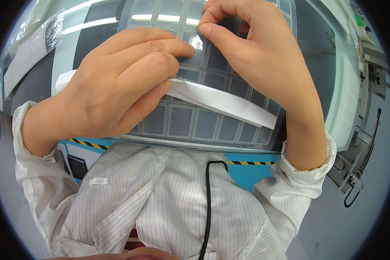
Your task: Sorting small white strips and placing them into a plastic grid tray for assembly.
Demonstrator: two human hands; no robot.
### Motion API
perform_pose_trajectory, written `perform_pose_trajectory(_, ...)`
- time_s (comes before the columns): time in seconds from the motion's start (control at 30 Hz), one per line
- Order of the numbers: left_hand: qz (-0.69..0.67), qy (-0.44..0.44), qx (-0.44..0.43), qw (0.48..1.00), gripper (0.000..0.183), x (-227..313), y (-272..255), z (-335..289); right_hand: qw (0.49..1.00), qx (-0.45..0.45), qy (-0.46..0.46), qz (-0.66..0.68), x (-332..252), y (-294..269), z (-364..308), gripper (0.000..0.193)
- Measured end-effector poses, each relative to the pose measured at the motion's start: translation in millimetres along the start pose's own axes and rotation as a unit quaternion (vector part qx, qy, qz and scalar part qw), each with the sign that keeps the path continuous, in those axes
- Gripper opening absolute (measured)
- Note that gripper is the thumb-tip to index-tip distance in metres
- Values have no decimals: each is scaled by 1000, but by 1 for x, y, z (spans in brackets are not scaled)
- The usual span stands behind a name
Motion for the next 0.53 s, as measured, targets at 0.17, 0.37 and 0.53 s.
perform_pose_trajectory(0.17,52,25,20,998,24,3,9,1,999,4,11,31,-13,4,-4,7)
perform_pose_trajectory(0.37,90,6,-8,996,21,-8,-8,-5,997,18,39,68,-37,8,12,9)
perform_pose_trajectory(0.53,104,81,38,991,12,-4,-27,-12,996,4,32,77,-46,15,22,9)
Point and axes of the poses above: each hand's wrist, its own z-axis towards the middle knuckle, its own y-axis out of the palm, x = y × z, the point moved 8 cm from there along z, towards the middle knuckle, and after that the axes turned 8 degrees about -y, right-handed, at the moved point
